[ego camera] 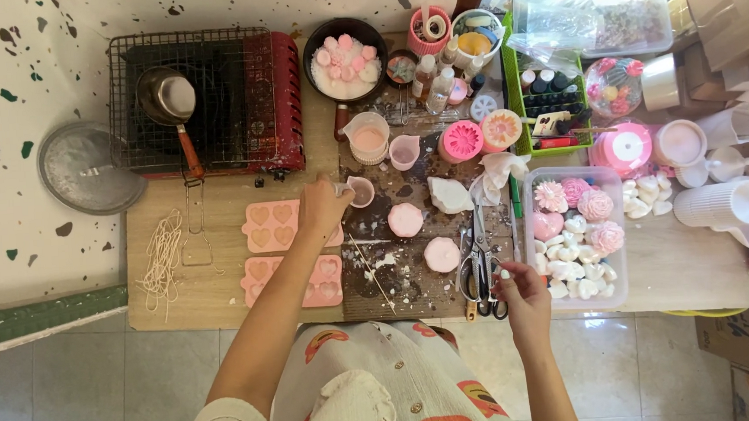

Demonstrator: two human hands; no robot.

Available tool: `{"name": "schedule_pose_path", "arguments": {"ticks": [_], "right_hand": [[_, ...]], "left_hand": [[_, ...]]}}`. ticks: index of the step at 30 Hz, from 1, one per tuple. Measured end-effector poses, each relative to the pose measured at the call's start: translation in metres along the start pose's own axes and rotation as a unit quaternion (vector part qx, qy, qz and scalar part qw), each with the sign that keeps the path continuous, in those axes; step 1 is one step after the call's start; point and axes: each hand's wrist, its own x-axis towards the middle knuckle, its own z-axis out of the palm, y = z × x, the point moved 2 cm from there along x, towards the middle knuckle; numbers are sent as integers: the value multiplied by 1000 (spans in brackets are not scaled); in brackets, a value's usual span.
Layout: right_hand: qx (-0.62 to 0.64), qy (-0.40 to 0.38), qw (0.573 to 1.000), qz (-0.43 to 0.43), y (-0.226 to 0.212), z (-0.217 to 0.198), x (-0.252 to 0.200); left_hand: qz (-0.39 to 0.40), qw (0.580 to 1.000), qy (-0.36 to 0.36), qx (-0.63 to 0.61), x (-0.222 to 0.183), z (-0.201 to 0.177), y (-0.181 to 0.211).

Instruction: Pouring melted wax into heart-shaped molds and packing finished wax shapes into red mesh bags.

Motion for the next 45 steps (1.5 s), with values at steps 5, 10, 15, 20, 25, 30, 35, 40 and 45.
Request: {"name": "schedule_pose_path", "arguments": {"ticks": [5,10,15,20,25,30,35,40,45], "right_hand": [[-38,15,999,-17,-1,-2,-3],[-50,22,998,-19,1,-2,-2],[-52,24,998,-22,-1,5,3],[-45,7,998,-50,-11,13,6],[-56,5,997,-49,-17,16,7],[-57,11,997,-48,-13,16,9],[-58,4,996,-63,-11,16,10],[-87,11,995,-56,-18,22,9],[-59,-6,994,-88,-24,32,10]], "left_hand": [[-47,997,-51,23,3,-6,9],[-36,997,-62,35,6,0,2],[-18,999,-41,-6,4,-6,12],[-1,1000,-6,2,4,-6,16],[-14,1000,-2,21,-2,-7,22],[-24,1000,-15,9,-8,-10,27],[-28,999,-27,12,-8,-10,24],[-19,1000,2,16,-9,-2,12],[-3,999,43,18,-10,3,7]]}}
